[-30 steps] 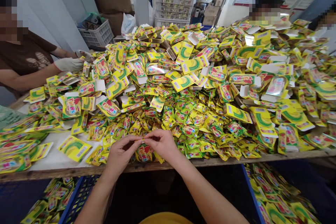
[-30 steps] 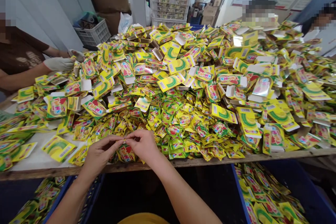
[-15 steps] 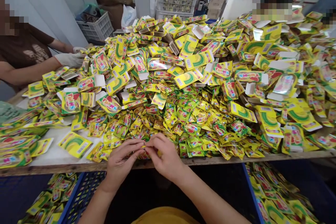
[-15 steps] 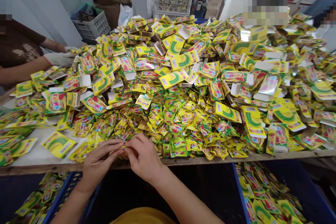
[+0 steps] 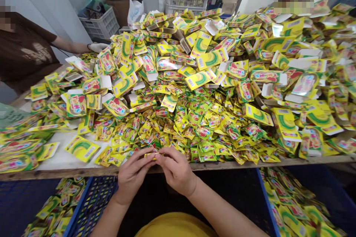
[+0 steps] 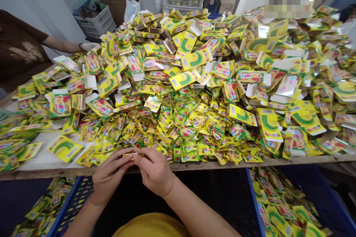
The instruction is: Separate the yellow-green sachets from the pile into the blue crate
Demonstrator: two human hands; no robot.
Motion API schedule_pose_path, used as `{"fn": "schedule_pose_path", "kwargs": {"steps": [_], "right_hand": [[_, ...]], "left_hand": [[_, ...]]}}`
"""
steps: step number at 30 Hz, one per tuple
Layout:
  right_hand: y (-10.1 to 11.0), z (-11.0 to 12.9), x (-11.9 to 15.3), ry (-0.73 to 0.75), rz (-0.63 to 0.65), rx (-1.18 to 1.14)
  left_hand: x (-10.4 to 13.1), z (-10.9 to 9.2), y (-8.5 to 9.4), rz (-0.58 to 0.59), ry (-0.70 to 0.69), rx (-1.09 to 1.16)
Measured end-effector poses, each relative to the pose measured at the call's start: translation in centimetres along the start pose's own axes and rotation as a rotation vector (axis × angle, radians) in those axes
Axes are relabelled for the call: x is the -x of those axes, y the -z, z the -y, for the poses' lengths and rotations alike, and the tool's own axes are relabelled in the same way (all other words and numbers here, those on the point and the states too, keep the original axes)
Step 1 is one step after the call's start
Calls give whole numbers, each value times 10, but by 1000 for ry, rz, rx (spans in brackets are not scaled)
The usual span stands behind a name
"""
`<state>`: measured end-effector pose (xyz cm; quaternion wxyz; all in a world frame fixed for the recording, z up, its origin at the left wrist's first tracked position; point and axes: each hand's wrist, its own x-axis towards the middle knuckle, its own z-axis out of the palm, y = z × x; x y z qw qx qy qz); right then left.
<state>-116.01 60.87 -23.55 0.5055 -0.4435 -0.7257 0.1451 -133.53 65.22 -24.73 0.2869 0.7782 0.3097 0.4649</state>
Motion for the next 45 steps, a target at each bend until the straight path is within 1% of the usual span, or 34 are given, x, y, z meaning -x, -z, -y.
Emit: {"fn": "schedule_pose_path", "kwargs": {"steps": [2, 6, 8, 11, 13, 15, 16, 17, 20, 22, 24, 27, 30, 32, 33, 35, 37, 38, 40, 41, 43, 45], "right_hand": [[-4, -2, 3, -5, -22, 2], [-14, -5, 8, -25, -137, -56], [-15, -4, 8, -38, -148, -79], [-10, 1, 5, -115, -90, -100], [-2, 5, 0, -189, -91, -120], [8, 6, -8, -231, -77, -120], [14, 6, -13, -227, -36, -102], [21, 6, -18, -206, 38, -68], [41, 5, -39, -103, 333, 88], [54, 6, -52, -56, 478, 197], [62, 8, -62, -55, 555, 306], [65, 10, -69, -44, 619, 468], [60, 9, -66, 13, 578, 602], [55, 6, -61, -9, 512, 592], [52, 4, -57, -43, 474, 531], [46, -1, -47, -127, 378, 325], [36, -7, -35, -191, 236, 112], [31, -9, -28, -212, 161, 42], [20, -10, -18, -239, 38, -16], [16, -10, -14, -246, 6, -25], [11, -10, -11, -285, -20, -75], [12, -11, -13, -378, -21, -164]], "left_hand": [[1, 0, -1, -2, -8, -8], [-2, 0, 0, 39, -18, -67], [-2, 1, 0, 61, -7, -110], [0, 4, -3, 48, 69, -158], [2, 6, -5, 28, 135, -155], [2, 6, -6, 27, 193, -121], [2, 5, -6, 37, 220, -98], [0, 4, -6, 54, 245, -75], [-6, 0, -5, 119, 302, -23], [-10, -1, -8, 151, 320, 4], [-14, 1, -12, 164, 321, 19], [-19, 7, -21, 186, 278, 21], [-22, 9, -26, 201, 210, 34], [-23, 8, -26, 183, 187, 38], [-23, 6, -25, 168, 189, 41], [-22, 3, -23, 143, 204, 55], [-21, 1, -22, 121, 221, 65], [-20, 1, -22, 106, 230, 64], [-17, 0, -21, 83, 240, 52], [-16, 1, -21, 82, 239, 48], [-14, 1, -21, 96, 237, 57], [-13, 1, -21, 88, 279, 101]]}}
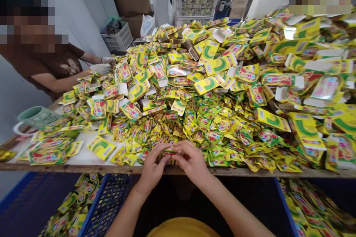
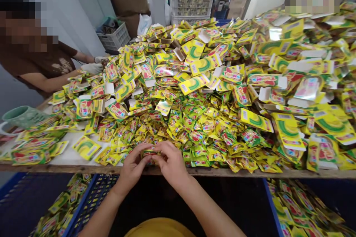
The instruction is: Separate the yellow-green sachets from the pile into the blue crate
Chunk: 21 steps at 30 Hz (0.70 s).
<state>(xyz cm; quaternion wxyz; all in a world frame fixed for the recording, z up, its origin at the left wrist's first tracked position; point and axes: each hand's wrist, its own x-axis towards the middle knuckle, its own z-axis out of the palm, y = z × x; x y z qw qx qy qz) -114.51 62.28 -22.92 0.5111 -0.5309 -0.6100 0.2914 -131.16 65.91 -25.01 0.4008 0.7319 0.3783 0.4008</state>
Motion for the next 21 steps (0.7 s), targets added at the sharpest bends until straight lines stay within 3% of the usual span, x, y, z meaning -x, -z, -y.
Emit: {"fn": "schedule_pose_path", "kwargs": {"steps": [3, 7, 11, 15, 17, 21], "right_hand": [[10, 0, -9, -112, 17, -21], [23, 1, -18, -106, 110, 37], [28, 2, -27, -34, 205, 88], [26, 5, -33, 64, 149, 139], [22, 8, -32, -18, 96, 99], [13, 16, -25, -405, -8, -127]], "left_hand": [[3, 0, -4, -28, 79, 61], [5, -2, -18, -55, 66, -180], [2, -1, -28, -127, 70, -335], [0, -3, -27, -99, 105, -357], [1, -4, -26, -104, 98, -369], [4, -5, -28, -127, 77, -390]]}}
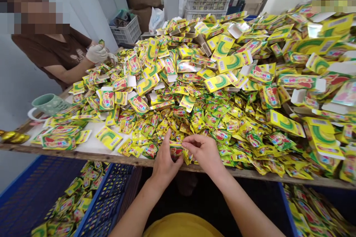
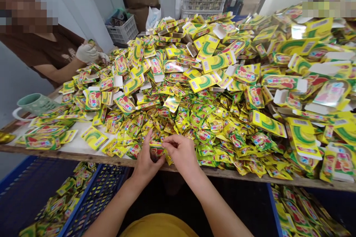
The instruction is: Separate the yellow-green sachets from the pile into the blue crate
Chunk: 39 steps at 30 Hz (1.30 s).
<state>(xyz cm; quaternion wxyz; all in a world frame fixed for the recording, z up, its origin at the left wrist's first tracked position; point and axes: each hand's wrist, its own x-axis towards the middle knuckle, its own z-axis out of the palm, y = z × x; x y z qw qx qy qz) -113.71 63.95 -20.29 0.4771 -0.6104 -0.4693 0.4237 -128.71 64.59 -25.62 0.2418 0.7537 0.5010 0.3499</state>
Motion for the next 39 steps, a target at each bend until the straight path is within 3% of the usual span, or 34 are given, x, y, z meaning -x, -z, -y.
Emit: {"fn": "schedule_pose_path", "kwargs": {"steps": [3, 7, 13, 16, 21, 24, 33, 39], "right_hand": [[-5, 3, 6, -181, -57, -130], [-7, 7, 9, -192, -117, -189], [-4, 4, 10, -256, -45, -258], [-5, -3, 11, -162, -23, -189], [-5, -10, 13, 339, -44, 184], [-6, -13, 16, 491, 0, 257], [-18, -21, 23, 531, 3, 258], [-15, -12, 18, 450, 54, 213]], "left_hand": [[2, 0, -2, -17, -17, -29], [5, 2, -5, -49, -98, -57], [6, 4, -7, -93, -165, -62], [6, 6, -6, -69, -149, -27], [4, 7, 2, 6, -155, 64], [2, 7, 8, 14, -140, 134], [-2, 9, 28, -41, -255, 404], [0, 11, 34, 11, -111, 462]]}}
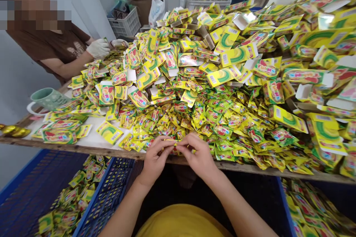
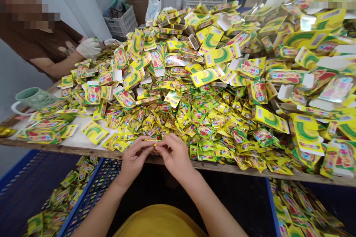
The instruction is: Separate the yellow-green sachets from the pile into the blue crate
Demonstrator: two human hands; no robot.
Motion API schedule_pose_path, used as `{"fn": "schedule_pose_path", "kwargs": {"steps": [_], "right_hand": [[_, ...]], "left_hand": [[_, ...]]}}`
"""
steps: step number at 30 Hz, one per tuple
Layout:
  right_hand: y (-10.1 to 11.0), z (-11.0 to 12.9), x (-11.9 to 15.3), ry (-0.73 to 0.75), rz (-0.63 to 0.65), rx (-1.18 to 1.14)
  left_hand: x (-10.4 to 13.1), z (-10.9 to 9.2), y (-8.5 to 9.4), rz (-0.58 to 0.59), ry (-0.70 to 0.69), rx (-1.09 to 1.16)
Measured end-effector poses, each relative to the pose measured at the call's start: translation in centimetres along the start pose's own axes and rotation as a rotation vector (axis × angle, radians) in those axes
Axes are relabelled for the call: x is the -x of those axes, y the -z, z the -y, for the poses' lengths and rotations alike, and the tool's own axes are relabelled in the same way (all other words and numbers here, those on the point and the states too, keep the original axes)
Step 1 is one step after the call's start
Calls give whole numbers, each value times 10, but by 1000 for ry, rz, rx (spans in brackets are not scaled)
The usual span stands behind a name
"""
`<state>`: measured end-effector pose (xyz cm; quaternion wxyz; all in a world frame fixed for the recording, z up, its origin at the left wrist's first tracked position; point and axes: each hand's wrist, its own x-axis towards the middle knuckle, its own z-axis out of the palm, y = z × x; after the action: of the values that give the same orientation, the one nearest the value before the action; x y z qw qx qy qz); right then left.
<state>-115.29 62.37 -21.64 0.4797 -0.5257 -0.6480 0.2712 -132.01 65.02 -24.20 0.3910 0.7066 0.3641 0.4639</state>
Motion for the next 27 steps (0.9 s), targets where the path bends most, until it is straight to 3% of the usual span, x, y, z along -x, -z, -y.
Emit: {"fn": "schedule_pose_path", "kwargs": {"steps": [4, 7, 10, 13, 16, 21, 27], "right_hand": [[22, 8, -21, 16, 136, 97], [35, 9, -33, -88, 239, 127], [42, 2, -35, -308, 260, 27], [44, -7, -31, -404, 220, -18], [43, -10, -29, -305, 214, 50], [32, -7, -28, -54, 136, 162], [15, -6, -9, 21, 34, 129]], "left_hand": [[-9, -4, 0, 6, 168, 118], [-20, -4, -8, 79, 160, 123], [-23, -1, -23, 137, 93, -134], [-17, 5, -38, 104, 25, -445], [-12, 10, -44, 106, -11, -531], [-13, 10, -41, 84, -10, -468], [-12, 12, -39, -3, 99, -351]]}}
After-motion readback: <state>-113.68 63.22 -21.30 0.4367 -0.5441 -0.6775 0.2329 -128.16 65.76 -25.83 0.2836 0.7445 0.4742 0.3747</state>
